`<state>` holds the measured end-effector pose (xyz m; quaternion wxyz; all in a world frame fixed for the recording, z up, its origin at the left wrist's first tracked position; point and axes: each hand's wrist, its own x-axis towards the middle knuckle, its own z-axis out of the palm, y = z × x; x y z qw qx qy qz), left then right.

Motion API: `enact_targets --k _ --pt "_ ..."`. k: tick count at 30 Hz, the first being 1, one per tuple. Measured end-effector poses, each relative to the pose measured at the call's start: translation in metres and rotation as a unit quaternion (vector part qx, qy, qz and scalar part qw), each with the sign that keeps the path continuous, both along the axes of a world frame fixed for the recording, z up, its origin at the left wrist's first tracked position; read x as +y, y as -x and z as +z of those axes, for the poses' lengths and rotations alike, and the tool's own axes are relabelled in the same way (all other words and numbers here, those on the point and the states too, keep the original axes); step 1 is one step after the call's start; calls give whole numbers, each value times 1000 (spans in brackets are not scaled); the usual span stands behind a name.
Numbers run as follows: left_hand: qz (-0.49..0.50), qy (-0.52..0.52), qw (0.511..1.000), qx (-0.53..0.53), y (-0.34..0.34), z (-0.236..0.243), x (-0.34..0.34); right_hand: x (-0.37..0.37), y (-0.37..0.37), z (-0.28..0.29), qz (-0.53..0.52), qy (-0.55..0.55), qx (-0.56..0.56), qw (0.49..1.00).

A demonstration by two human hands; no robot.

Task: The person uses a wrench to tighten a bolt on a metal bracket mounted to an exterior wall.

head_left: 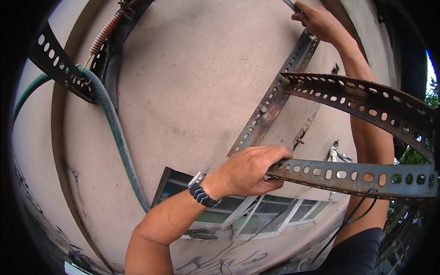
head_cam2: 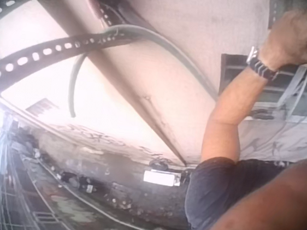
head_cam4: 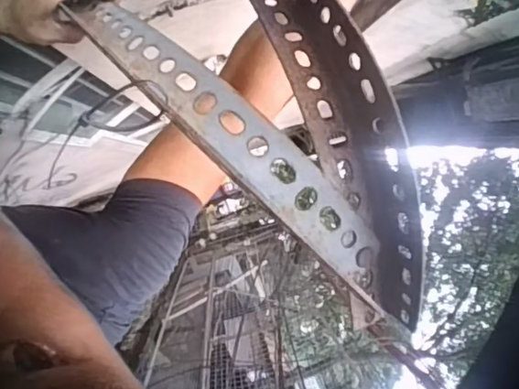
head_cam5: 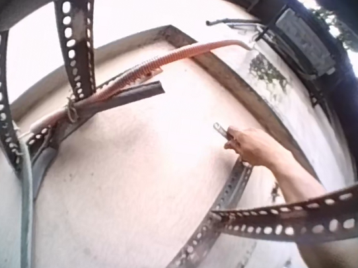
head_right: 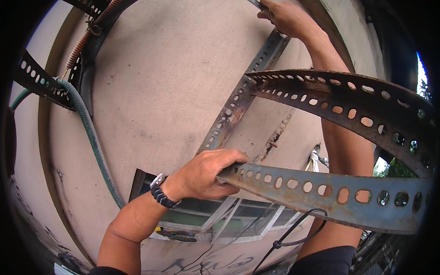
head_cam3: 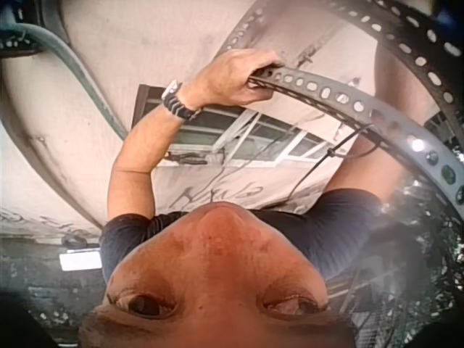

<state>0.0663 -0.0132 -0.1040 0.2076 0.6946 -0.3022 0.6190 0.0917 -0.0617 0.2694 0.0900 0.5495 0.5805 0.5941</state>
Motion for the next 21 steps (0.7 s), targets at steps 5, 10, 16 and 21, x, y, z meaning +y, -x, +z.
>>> enact_targets --k 5,10,16,21 --pt "-13 -2 1000 14 -3 0 -2 14 -33 49 40 -173 32 984" --pt "-18 0 999 31 -2 2 -2 20 -31 68 14 -226 91 970" --pt "8 6 1000 14 3 -1 2 -7 0 24 204 -39 67 976" --pt "-15 -4 999 33 2 2 -3 -15 -6 6 80 6 -42 996"
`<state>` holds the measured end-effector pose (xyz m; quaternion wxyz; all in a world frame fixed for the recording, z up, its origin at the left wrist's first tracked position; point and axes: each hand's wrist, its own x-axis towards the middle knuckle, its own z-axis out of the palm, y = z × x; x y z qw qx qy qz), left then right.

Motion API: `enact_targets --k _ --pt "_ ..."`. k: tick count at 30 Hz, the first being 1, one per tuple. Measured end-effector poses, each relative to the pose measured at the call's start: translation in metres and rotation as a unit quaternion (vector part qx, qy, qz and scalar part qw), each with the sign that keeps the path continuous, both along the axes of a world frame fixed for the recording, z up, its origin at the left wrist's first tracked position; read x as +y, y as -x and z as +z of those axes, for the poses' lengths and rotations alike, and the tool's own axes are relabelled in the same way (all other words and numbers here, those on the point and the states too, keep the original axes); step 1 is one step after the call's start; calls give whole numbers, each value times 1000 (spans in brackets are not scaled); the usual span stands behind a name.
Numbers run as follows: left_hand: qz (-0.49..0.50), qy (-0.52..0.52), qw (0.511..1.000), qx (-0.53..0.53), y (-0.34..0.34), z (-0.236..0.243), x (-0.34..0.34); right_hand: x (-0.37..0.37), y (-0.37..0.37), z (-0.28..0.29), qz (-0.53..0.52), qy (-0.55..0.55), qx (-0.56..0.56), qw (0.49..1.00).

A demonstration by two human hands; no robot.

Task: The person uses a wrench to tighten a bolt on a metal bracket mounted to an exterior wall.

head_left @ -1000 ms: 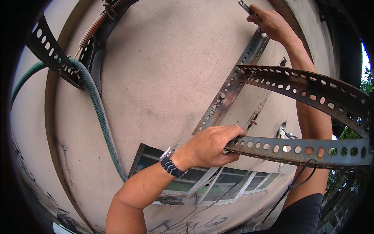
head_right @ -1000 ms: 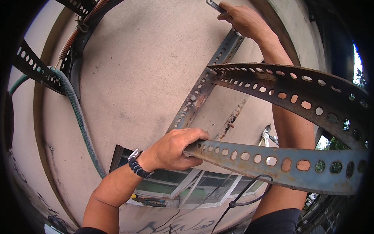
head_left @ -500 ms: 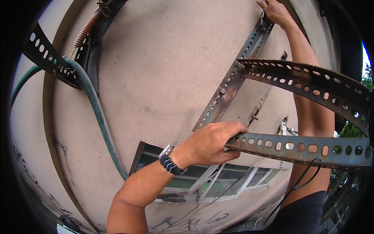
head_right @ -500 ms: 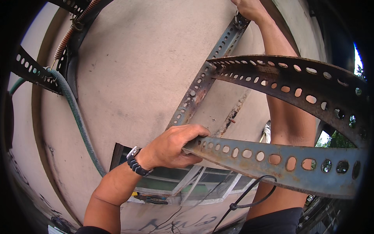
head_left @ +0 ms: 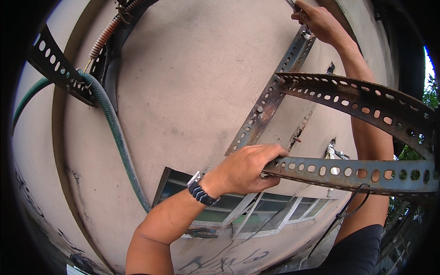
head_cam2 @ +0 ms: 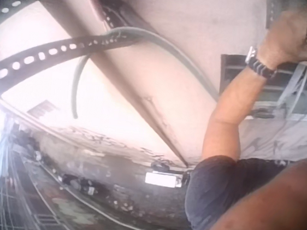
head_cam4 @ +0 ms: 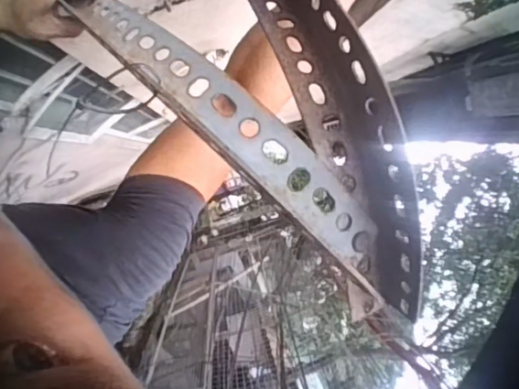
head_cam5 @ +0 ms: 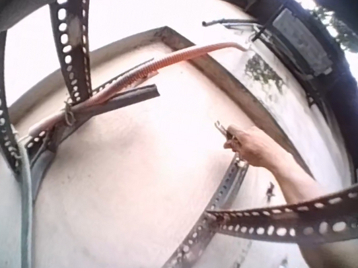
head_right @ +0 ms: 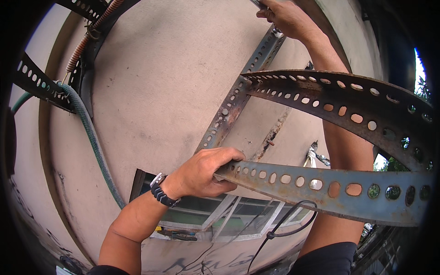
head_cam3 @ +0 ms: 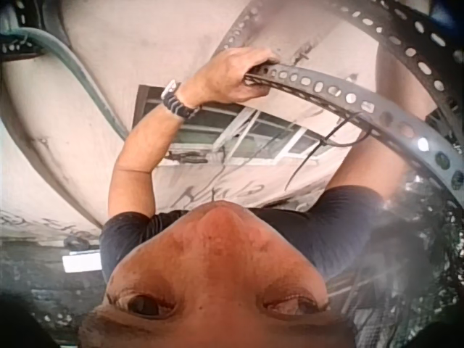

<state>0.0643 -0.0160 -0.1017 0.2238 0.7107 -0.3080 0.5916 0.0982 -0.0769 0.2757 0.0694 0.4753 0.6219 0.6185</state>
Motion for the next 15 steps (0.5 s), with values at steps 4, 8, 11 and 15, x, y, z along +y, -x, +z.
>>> enact_targets --k 4,8,11,15 --pt "15 1 999 -33 -4 -3 3 6 4 -2 -35 8 -3 999" --pt "22 7 1000 -17 -2 -3 2 4 10 -9 -44 9 28 999" --pt "18 8 1000 -19 -3 -3 2 4 13 -12 -56 5 57 997" --pt "20 10 999 -24 -2 -3 2 4 11 -13 -40 19 49 998"
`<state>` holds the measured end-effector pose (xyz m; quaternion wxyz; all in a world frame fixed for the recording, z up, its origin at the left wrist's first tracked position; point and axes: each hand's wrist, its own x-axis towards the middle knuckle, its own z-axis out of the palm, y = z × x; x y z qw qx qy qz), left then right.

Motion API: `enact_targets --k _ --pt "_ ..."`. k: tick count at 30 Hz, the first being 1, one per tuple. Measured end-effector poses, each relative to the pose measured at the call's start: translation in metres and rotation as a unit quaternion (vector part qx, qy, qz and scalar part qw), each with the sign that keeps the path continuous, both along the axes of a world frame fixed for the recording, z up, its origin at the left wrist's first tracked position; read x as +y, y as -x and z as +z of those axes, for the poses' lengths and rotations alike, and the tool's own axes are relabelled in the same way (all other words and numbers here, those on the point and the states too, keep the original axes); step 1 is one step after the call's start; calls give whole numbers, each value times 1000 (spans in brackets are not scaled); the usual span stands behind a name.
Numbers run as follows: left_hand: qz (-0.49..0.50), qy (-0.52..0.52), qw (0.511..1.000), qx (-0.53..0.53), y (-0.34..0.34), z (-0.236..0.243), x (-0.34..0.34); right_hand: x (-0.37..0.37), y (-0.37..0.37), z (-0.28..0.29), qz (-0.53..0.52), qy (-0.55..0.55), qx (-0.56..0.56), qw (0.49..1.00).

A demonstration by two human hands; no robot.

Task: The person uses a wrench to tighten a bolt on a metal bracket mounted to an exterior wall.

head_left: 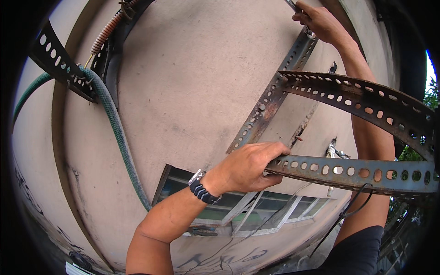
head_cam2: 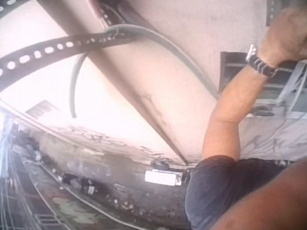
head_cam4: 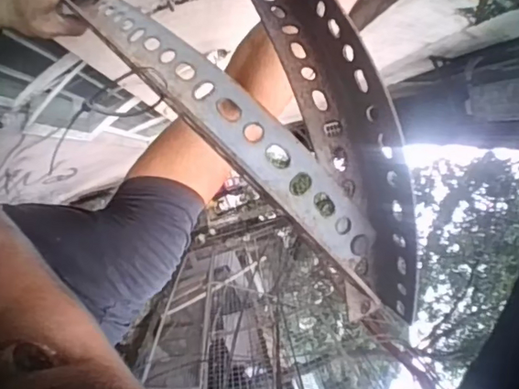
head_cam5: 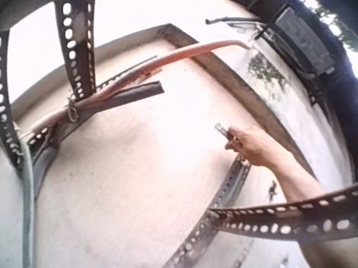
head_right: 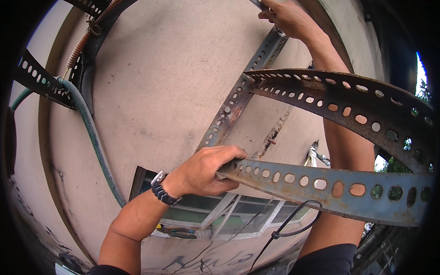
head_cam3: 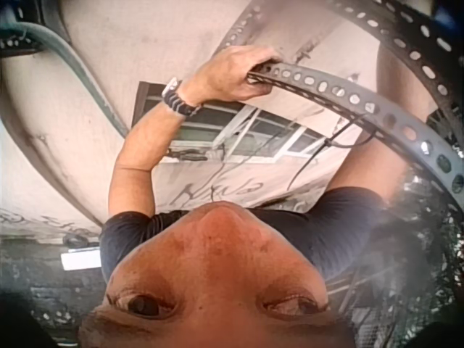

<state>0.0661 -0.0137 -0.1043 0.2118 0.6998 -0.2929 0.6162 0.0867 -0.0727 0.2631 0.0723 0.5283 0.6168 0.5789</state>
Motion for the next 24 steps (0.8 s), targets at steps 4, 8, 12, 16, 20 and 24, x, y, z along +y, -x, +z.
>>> enact_targets --k 4,8,12,16,20,24 --pt "2 1 1000 2 1 0 -1 4 0 1 14 -100 21 995" --pt "-13 -7 1000 2 -2 2 -1 17 -33 56 -30 -252 93 963" --pt "-6 5 1000 7 1 -1 1 31 -23 59 -18 -227 117 967" --pt "4 0 1000 1 2 -1 -1 6 -18 36 84 -217 143 962" --pt "-9 -5 1000 12 1 1 -2 9 -23 38 136 -243 165 946" --pt "-28 -10 1000 10 -3 4 -3 -3 -10 30 151 -188 72 968"
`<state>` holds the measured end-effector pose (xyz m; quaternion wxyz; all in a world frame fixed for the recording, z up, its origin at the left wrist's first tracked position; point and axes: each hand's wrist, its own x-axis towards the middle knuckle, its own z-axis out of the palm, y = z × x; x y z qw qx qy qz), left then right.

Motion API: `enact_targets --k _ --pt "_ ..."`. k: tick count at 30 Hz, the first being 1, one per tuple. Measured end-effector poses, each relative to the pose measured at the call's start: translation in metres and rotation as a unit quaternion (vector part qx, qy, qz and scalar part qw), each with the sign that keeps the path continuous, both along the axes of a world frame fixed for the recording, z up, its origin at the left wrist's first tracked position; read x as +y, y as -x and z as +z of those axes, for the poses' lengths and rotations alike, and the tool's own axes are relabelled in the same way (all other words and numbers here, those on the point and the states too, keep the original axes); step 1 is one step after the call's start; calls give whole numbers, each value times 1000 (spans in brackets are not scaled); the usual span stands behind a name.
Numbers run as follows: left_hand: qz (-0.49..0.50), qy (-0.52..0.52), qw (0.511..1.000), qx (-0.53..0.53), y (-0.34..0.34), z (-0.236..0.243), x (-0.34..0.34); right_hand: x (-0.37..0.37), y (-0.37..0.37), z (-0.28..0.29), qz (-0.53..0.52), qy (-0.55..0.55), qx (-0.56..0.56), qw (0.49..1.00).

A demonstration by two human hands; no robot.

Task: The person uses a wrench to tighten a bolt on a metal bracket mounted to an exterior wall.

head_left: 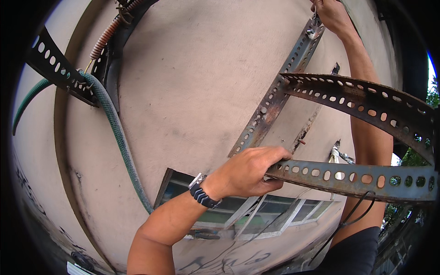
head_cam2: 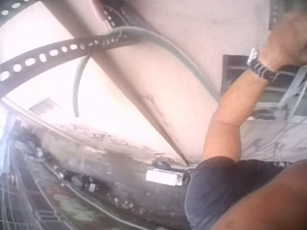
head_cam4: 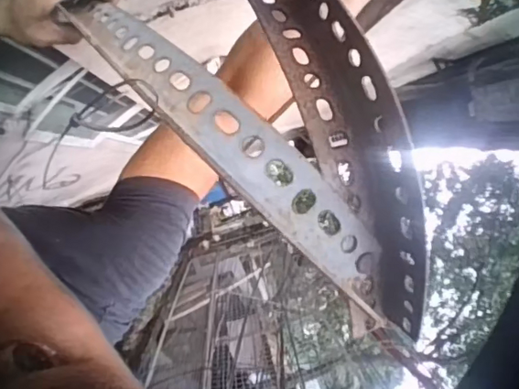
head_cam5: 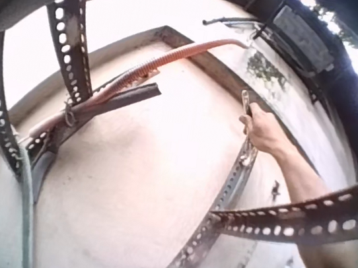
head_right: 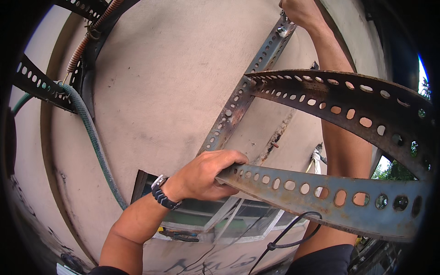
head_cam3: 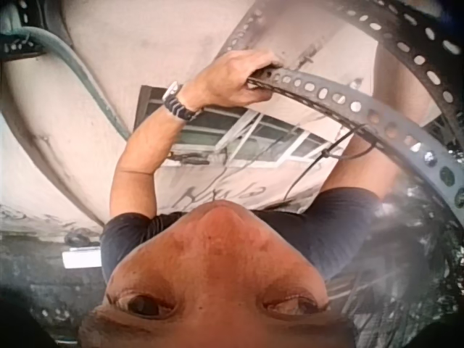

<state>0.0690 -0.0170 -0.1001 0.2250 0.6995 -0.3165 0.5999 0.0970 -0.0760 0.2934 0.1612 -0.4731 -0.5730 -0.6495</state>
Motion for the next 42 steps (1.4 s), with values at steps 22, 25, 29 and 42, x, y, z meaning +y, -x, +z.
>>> enact_targets --k 22,25,29,42 --pt "16 4 1000 6 5 -3 2 29 -3 -11 -190 152 -158 957" --pt "5 -1 1000 -7 2 -2 2 24 0 -11 -165 153 -121 967" --pt "28 5 1000 -5 8 -5 7 36 15 -17 -190 66 -66 977" --pt "16 2 1000 3 5 -1 1 -6 17 -6 -47 21 1 999"
